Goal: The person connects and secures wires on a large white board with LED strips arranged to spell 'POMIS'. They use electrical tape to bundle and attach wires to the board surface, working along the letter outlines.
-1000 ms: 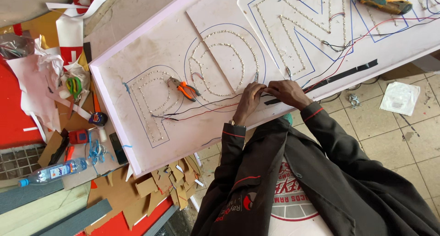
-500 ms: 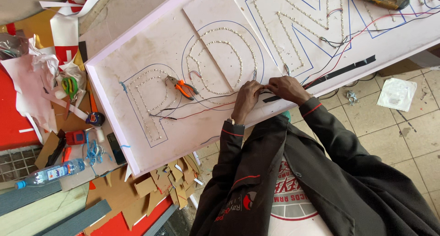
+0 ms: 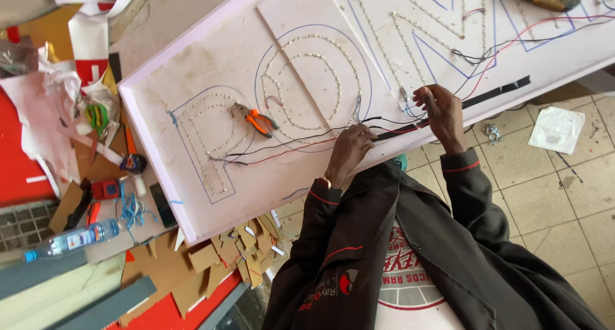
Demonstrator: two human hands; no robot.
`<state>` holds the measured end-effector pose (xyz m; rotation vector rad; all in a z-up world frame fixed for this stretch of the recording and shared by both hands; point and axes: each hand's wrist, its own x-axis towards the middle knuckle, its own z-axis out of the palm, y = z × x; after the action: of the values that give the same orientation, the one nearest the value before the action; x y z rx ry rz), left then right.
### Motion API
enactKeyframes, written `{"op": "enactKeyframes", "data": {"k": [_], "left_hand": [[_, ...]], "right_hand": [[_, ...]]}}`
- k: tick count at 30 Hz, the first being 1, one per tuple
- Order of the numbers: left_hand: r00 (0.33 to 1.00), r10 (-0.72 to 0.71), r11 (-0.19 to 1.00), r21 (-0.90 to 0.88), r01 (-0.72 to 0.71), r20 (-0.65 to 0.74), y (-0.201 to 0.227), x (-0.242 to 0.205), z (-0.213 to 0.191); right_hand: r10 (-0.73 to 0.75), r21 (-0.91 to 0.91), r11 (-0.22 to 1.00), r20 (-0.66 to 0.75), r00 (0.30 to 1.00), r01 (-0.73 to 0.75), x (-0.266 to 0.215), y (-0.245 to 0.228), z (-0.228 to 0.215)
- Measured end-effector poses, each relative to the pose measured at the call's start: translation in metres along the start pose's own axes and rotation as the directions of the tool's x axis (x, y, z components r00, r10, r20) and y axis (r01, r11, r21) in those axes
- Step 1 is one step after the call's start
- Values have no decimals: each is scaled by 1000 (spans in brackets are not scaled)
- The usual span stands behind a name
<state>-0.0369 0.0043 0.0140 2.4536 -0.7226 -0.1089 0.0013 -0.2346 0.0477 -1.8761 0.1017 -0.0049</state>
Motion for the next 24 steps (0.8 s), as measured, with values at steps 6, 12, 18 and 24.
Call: {"op": "enactKeyframes", "data": {"k": [6, 12, 18, 24], "left_hand": [[999, 38, 999, 16, -38, -7, -21, 4, 25], [996, 34, 999, 15, -32, -80, 33, 12, 0], [992, -103, 991, -94, 96, -77, 78, 18, -64], [978, -209, 963, -178, 203, -15, 79, 35, -74]], "right_hand": [[8, -8, 1000, -18, 1000, -9, -17, -5, 1], [-150, -28, 988, 95, 984, 153, -39, -6, 7], [-418, -69, 888, 284, 863, 454, -62, -25, 21], [-177, -124, 969, 247, 953, 212, -71, -63, 14]]}}
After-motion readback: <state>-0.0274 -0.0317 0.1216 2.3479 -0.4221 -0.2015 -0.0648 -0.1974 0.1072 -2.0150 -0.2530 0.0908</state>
